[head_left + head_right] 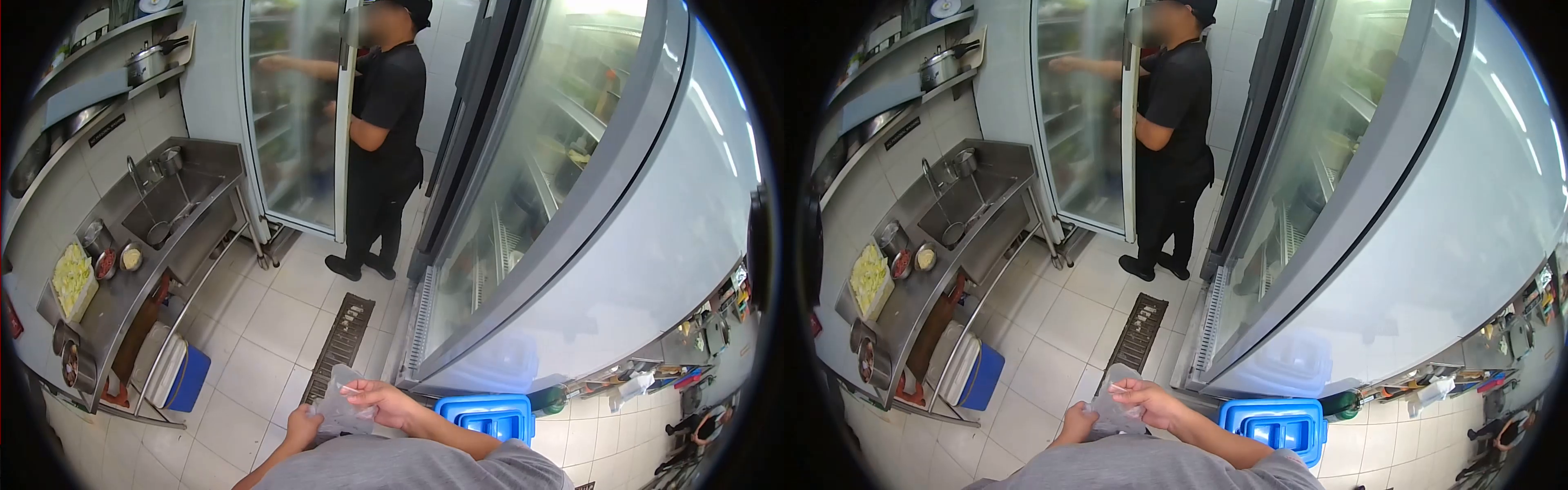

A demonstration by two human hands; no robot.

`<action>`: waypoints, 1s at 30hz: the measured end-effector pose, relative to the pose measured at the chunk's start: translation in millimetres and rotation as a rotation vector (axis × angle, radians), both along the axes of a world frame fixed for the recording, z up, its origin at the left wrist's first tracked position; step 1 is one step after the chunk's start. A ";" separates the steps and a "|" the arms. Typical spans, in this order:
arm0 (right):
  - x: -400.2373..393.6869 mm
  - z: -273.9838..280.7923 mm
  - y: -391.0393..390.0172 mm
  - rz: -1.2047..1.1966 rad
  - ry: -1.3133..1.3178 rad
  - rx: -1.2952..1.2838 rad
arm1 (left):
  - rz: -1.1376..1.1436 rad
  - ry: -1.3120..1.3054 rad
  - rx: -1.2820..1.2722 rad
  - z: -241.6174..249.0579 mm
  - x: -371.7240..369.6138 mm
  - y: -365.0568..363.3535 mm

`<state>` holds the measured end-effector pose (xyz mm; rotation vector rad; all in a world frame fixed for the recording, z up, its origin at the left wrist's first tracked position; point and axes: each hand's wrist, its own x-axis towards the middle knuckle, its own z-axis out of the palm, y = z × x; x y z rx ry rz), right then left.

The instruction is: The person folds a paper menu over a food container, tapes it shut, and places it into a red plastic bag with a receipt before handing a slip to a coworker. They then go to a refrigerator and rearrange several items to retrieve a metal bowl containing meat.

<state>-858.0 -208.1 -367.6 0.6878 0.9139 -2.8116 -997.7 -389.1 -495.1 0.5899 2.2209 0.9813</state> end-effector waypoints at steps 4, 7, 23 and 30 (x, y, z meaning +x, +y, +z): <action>7.2 20.0 -12.7 0.045 0.050 0.080 | 0.031 -0.068 0.040 13.6 -1.9 -2.7; 18.8 27.3 -22.6 0.220 0.105 0.224 | -0.069 0.033 -0.037 -17.1 -4.0 -7.2; -63.9 -51.7 -115.0 0.668 0.262 1.123 | 0.112 0.020 0.270 78.8 44.5 -112.4; -89.2 -55.0 -159.2 0.273 0.084 1.040 | 0.412 0.084 0.031 81.4 48.1 -197.2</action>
